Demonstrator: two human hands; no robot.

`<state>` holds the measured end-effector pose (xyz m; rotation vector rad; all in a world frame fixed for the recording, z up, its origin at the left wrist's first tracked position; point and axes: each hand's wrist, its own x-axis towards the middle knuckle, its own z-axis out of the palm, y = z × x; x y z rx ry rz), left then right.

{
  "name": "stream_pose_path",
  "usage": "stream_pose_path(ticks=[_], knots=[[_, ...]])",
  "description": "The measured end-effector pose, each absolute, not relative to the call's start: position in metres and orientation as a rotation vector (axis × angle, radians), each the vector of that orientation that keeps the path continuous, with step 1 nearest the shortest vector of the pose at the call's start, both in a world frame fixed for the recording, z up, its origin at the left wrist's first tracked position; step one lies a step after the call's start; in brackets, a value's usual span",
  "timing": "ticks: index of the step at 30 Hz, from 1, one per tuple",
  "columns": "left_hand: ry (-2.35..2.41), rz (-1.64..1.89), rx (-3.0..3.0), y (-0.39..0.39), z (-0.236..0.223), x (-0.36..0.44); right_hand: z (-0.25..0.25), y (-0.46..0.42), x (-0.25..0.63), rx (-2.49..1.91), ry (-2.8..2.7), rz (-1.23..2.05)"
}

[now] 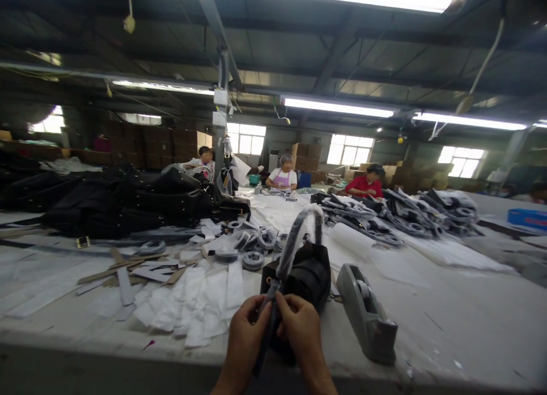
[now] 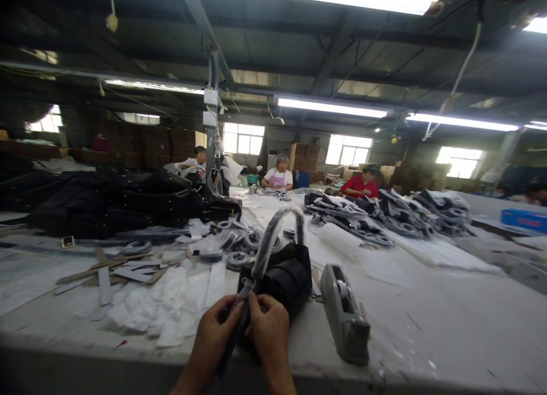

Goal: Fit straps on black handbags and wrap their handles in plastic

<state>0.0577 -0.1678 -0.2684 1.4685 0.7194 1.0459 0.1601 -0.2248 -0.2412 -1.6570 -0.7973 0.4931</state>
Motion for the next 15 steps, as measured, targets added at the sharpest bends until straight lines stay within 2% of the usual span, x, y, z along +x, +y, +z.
stream_pose_path(ticks=[5,15], knots=[[0.747,1.23,1.901,-0.173,-0.267,0.053,-0.248,-0.222,0.16,-1.532,-0.737,0.511],[0.761,1.247,2.767,-0.173,-0.269,0.039,-0.251,-0.226,0.154,-1.348,-0.698,0.714]])
